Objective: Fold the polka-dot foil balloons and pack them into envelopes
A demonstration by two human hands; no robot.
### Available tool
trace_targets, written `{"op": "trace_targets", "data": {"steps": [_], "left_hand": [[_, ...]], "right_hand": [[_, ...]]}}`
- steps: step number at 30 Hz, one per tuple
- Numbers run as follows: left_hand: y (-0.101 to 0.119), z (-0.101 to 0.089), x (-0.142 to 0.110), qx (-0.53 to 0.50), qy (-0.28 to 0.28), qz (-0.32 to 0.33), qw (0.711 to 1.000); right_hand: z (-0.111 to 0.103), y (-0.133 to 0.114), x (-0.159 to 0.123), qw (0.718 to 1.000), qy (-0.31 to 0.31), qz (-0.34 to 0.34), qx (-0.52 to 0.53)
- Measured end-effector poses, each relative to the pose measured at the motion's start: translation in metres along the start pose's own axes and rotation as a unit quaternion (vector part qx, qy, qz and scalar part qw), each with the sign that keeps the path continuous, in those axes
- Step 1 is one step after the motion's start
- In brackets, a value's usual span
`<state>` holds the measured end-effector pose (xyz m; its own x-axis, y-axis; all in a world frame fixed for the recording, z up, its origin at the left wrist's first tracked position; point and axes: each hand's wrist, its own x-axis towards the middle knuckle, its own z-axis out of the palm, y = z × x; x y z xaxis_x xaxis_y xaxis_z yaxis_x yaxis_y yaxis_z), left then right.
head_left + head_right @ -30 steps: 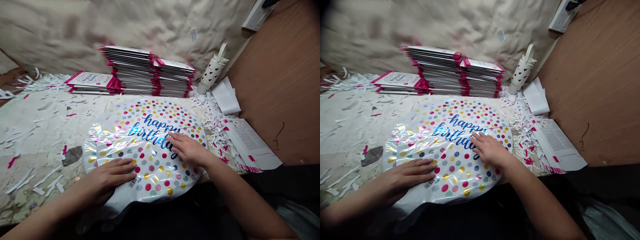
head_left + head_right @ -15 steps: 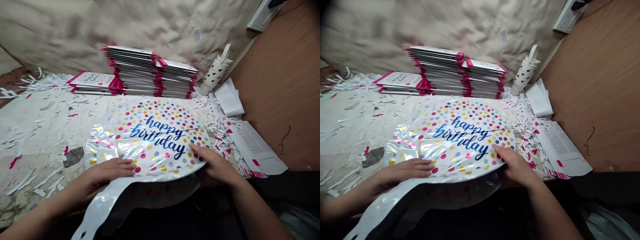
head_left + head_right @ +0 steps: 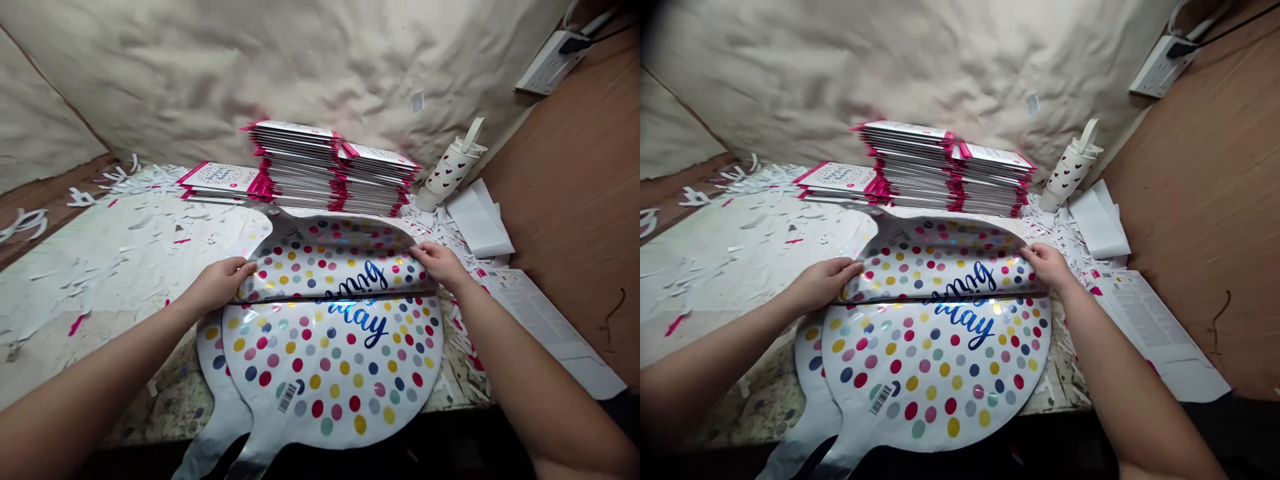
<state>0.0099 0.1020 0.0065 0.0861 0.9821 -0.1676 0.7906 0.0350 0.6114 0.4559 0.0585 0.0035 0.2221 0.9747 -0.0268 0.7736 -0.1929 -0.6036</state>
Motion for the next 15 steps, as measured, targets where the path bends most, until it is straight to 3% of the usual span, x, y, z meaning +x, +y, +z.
{"op": "trace_targets", "data": {"steps": [3,6,8,10,12,13,15], "left_hand": [[0.015,0.009,0.004,0.116,0.066,0.007,0.991],[0.019,0.027,-0.022,0.222,0.119,0.167,0.953],[0.016,0.041,-0.043,0.275,0.071,0.278,0.918],[0.011,0.053,-0.057,0.298,0.006,0.29,0.909],[0.006,0.061,-0.063,0.314,-0.015,0.252,0.915],[0.004,0.064,-0.063,0.319,-0.018,0.237,0.918],[0.002,0.066,-0.061,0.326,-0.016,0.219,0.919]], "right_hand": [[0.015,-0.013,0.039,0.998,0.011,0.017,-0.056],[0.018,-0.017,0.056,0.993,0.004,0.036,-0.109],[0.014,-0.022,0.057,0.988,0.021,0.056,-0.14],[0.015,-0.039,0.049,0.982,0.065,0.069,-0.165],[0.029,-0.068,0.028,0.98,0.09,0.015,-0.178],[0.042,-0.085,0.013,0.979,0.086,-0.044,-0.18],[0.072,-0.117,-0.021,0.969,-0.016,-0.18,-0.167]]}}
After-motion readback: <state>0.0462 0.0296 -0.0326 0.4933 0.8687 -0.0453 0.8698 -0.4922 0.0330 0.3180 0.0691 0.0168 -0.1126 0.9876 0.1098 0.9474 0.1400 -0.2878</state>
